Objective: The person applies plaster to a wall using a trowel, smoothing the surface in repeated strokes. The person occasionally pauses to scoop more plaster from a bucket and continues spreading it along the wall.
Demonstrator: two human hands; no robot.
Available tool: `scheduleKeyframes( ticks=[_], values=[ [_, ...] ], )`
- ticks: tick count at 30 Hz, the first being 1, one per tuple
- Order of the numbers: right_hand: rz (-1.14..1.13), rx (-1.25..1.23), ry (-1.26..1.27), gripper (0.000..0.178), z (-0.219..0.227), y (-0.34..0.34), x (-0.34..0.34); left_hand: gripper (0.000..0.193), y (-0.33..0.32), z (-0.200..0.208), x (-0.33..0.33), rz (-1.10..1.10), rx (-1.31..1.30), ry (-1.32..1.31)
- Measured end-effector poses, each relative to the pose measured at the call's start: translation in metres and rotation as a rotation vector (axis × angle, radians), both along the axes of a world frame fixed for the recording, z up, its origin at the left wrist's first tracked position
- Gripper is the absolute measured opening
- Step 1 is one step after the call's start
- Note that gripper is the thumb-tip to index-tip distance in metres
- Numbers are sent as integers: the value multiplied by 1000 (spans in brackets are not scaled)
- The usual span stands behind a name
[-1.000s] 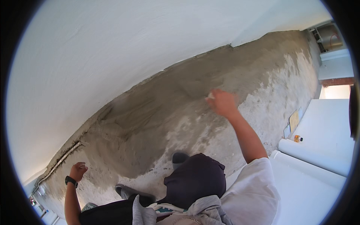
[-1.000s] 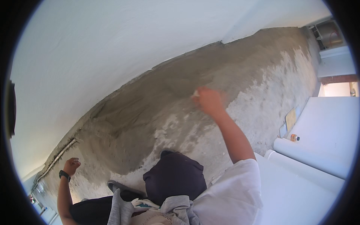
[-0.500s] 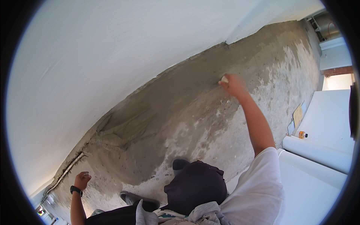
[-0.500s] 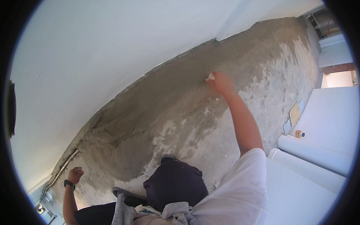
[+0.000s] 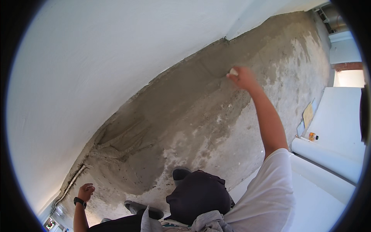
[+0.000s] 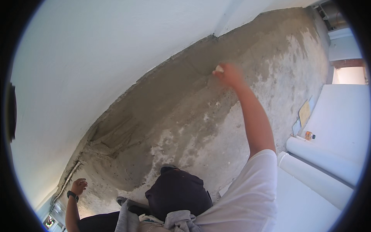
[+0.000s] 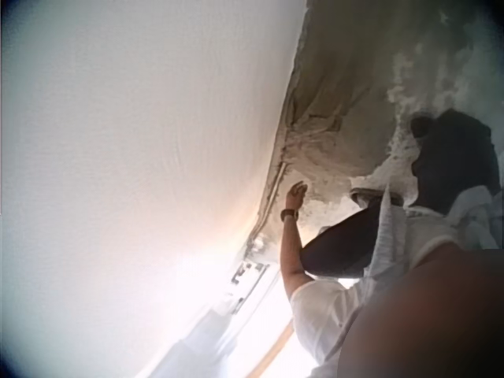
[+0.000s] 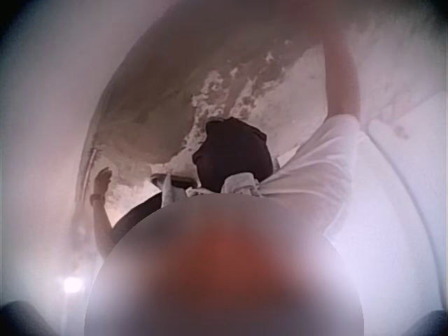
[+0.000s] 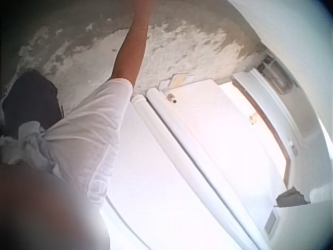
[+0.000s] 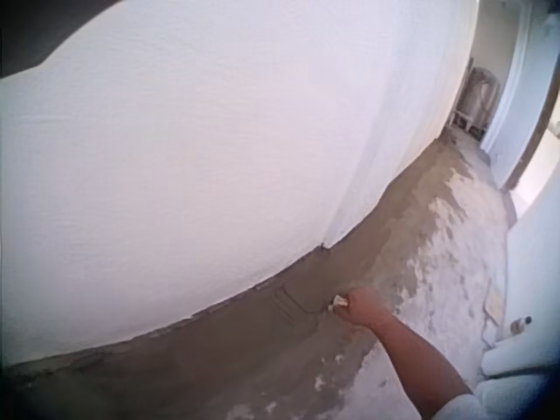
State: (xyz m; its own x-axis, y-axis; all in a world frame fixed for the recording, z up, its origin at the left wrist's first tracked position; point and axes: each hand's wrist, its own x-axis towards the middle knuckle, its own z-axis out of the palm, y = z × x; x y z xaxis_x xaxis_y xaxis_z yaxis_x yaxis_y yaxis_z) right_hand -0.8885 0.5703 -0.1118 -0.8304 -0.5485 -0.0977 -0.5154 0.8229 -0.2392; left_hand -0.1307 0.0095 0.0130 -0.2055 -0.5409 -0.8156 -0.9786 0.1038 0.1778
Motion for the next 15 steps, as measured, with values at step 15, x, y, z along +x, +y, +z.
scheduleKeyframes(
  ticks=[15],
  values=[
    [129,61,-120,47,7,-53,19,44,2,4,-52,30,64,-32]
  ],
)
